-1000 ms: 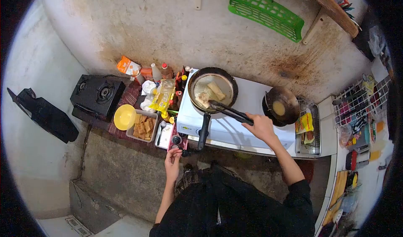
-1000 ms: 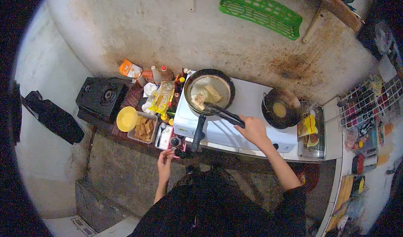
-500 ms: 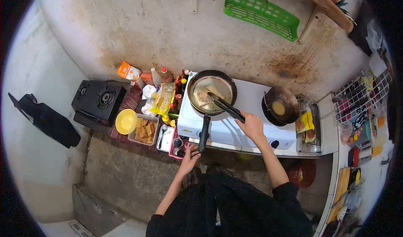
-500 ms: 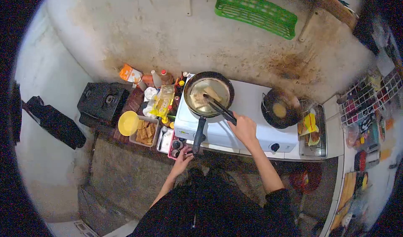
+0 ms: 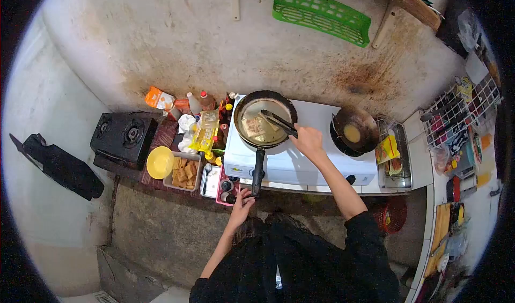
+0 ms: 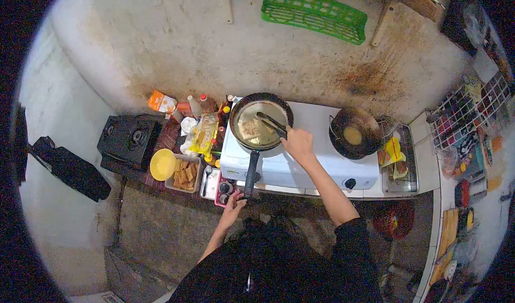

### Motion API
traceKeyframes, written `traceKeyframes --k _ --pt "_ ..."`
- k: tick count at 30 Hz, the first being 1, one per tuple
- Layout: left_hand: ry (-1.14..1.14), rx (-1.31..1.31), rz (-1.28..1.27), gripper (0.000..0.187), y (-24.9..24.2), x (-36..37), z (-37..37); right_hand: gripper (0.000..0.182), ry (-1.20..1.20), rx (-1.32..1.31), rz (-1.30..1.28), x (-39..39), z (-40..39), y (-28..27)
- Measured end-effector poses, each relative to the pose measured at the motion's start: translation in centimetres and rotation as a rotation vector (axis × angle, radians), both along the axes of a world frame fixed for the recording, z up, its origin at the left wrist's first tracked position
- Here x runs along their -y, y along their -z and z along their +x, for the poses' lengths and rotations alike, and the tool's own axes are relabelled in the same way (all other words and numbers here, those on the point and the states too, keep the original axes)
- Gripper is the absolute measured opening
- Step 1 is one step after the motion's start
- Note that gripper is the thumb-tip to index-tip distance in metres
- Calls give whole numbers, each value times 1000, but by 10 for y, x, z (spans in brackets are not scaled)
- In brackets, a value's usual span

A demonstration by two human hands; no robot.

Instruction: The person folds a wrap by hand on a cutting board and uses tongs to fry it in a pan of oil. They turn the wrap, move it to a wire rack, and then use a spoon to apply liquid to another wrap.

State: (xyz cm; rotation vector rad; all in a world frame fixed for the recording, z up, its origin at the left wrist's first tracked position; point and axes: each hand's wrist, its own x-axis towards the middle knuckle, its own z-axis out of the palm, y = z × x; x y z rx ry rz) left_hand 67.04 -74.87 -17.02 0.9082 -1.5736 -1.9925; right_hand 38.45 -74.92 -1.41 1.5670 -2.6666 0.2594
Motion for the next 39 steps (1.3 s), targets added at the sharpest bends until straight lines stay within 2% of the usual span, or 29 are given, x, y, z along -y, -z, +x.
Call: traceKeyframes --k 7,12,19,21,22,23,25,27,28,29,31,32,35,39 --pt "-12 14 -13 49 -4 1 -4 33 35 -37 -46 -6 -11 4" --pt "-15 4 5 48 -9 3 -3 40 56 -23 -16 -43 -4 -16" --pt "-11 3 -13 46 -6 5 -5 44 82 66 32 -61 -18 -13" --pt "-32 3 -7 46 -10 4 -3 54 176 386 76 -62 -38 -22" --pt "-30 5 -7 46 -13 4 -2 66 155 499 170 -60 -51 -32" --pt "-33 18 -5 46 -16 3 -2 66 158 501 169 -56 -61 -43" --pt "-31 31 -4 46 -15 3 0 61 206 669 327 -47 -78 -59" --pt "-33 -8 38 46 -10 3 1 57 214 811 307 -36 -98 -63" --pt "-30 -9 39 46 -10 3 1 56 298 945 241 -28 -114 -46" --pt "-38 -3 36 46 -12 1 1 55 289 996 360 -17 -128 -45" --pt "-47 5 32 46 -10 2 3 63 280 968 541 -7 -113 -81" --pt "-60 -24 53 46 -6 3 4 50 291 974 513 -5 -99 -96" --pt "-84 -45 58 45 -6 2 7 43 293 1095 549 12 -117 -76" --pt "-118 -49 87 44 -5 4 10 51 285 1151 508 4 -115 -60"
